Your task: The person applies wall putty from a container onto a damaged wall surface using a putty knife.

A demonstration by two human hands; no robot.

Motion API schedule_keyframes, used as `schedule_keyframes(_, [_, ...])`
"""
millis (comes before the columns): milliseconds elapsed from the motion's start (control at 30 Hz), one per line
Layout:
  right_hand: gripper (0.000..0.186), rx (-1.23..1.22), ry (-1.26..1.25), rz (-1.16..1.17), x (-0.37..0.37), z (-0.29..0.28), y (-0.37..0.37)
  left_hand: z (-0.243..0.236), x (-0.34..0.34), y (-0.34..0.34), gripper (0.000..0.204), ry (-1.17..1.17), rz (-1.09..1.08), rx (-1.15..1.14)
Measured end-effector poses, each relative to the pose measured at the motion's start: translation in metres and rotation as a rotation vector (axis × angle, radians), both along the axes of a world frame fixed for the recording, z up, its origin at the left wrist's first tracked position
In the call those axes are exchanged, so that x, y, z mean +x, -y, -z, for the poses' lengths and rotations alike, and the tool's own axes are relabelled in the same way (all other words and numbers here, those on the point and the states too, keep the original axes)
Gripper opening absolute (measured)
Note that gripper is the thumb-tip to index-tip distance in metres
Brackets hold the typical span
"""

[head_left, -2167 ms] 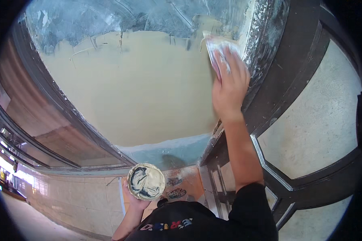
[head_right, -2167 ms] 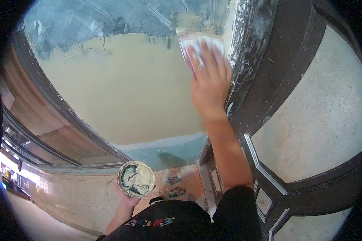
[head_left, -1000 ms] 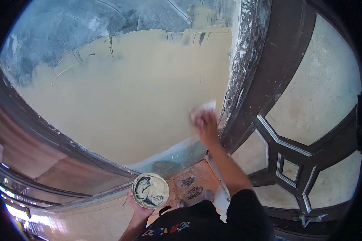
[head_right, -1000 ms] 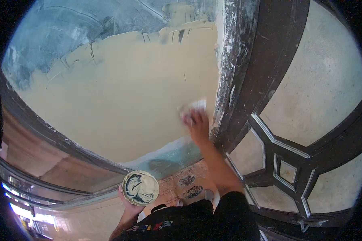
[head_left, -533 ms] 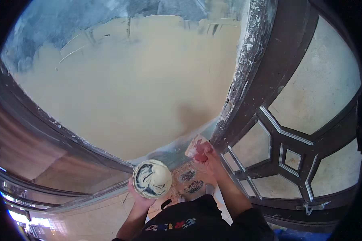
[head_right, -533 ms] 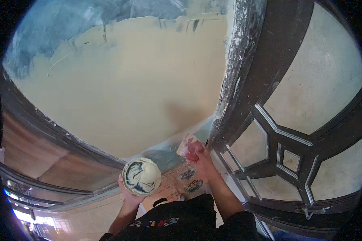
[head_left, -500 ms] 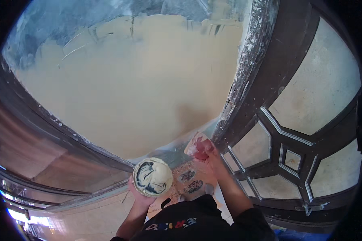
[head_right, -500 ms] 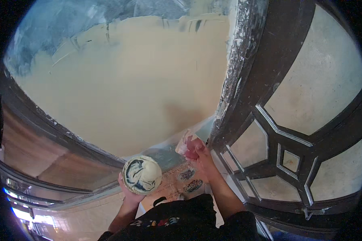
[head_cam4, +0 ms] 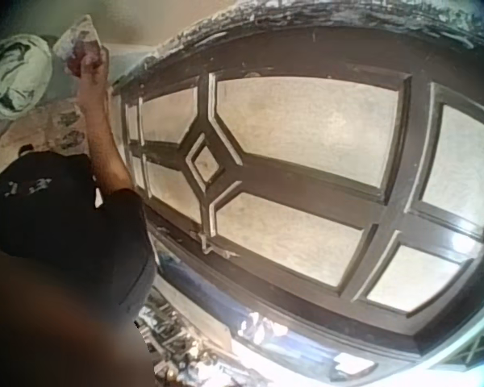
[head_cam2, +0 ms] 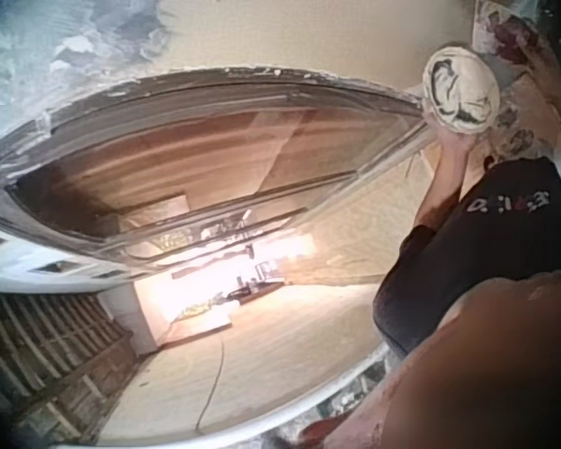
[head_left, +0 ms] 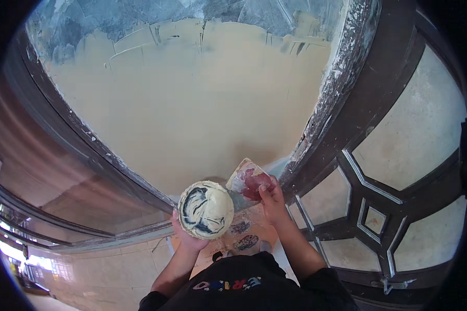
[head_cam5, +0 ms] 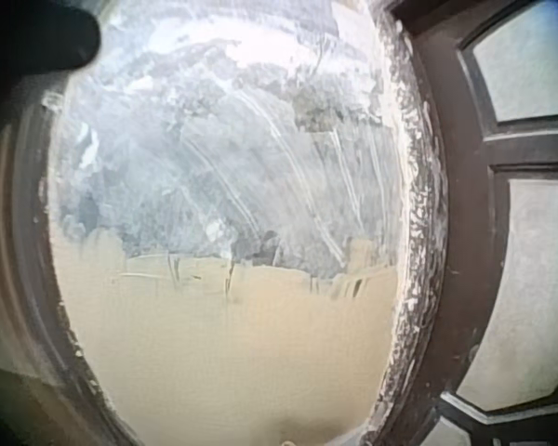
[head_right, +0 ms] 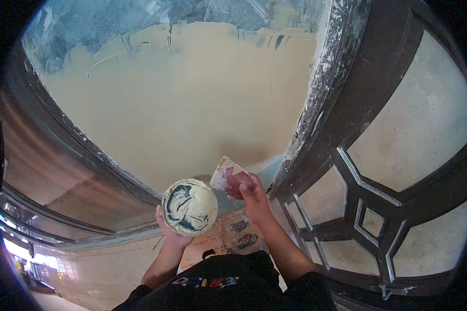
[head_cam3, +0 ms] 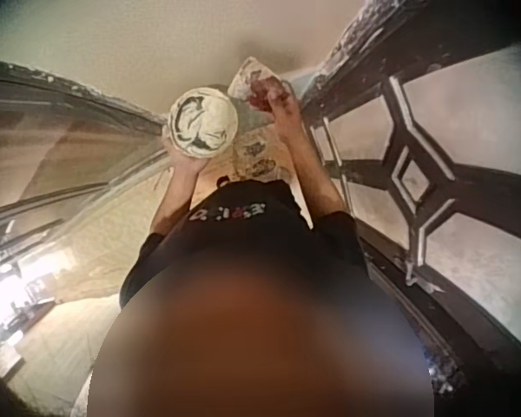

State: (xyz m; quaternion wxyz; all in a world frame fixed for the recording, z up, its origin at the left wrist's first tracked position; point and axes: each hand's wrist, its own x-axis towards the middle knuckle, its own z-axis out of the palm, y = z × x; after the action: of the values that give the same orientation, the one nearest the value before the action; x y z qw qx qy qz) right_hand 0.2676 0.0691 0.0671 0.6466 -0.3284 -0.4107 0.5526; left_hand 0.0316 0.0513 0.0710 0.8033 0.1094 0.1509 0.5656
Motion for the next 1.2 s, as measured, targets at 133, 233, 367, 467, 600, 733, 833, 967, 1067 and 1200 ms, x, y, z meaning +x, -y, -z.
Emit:
schedule_keyframes(133, [0.036, -0.045, -0.009, -0.019, 0.009, -0.006, 0.001, -0.003, 0.015, 0.004, 0.079, 0.029, 0.036, 0.046])
schedule_keyframes(233, [0.037, -0.033, 0.015, -0.037, 0.019, -0.005, 0.000, -0.006, 0.027, 0.007, 0.078, 0.062, 0.025, 0.035])
schedule_keyframes(367, [0.033, -0.022, 0.028, -0.061, 0.029, -0.001, 0.003, -0.004, 0.042, 0.008, 0.077, 0.106, 0.020, 0.028])
schedule_keyframes(467, [0.030, 0.104, 0.278, -0.034, 0.037, 0.018, 0.007, -0.003, 0.053, 0.009, 0.076, 0.139, 0.037, 0.060])
schedule_keyframes(600, [0.033, 0.158, 1.046, -0.064, 0.078, 0.052, 0.011, -0.012, 0.070, 0.010, 0.076, 0.116, 0.014, 0.113])
schedule_keyframes(733, [0.034, -0.100, 0.720, 0.045, 0.099, 0.038, 0.004, -0.008, 0.075, 0.011, 0.077, 0.054, -0.028, 0.113])
schedule_keyframes(833, [0.035, -0.036, 0.264, -0.071, 0.101, -0.008, 0.001, -0.010, 0.085, 0.010, 0.076, 0.020, -0.036, 0.111])
schedule_keyframes(967, [0.036, 0.040, 0.314, -0.084, 0.092, 0.018, 0.009, -0.014, 0.102, 0.011, 0.076, 0.092, -0.006, 0.111])
schedule_keyframes(1067, [0.036, 0.137, 0.916, -0.087, 0.101, 0.054, 0.011, -0.018, 0.107, 0.013, 0.075, 0.091, 0.021, 0.168])
schedule_keyframes(1200, [0.031, 0.042, 0.832, -0.045, 0.140, 0.030, -0.008, -0.015, 0.108, 0.014, 0.076, 0.057, -0.060, 0.149])
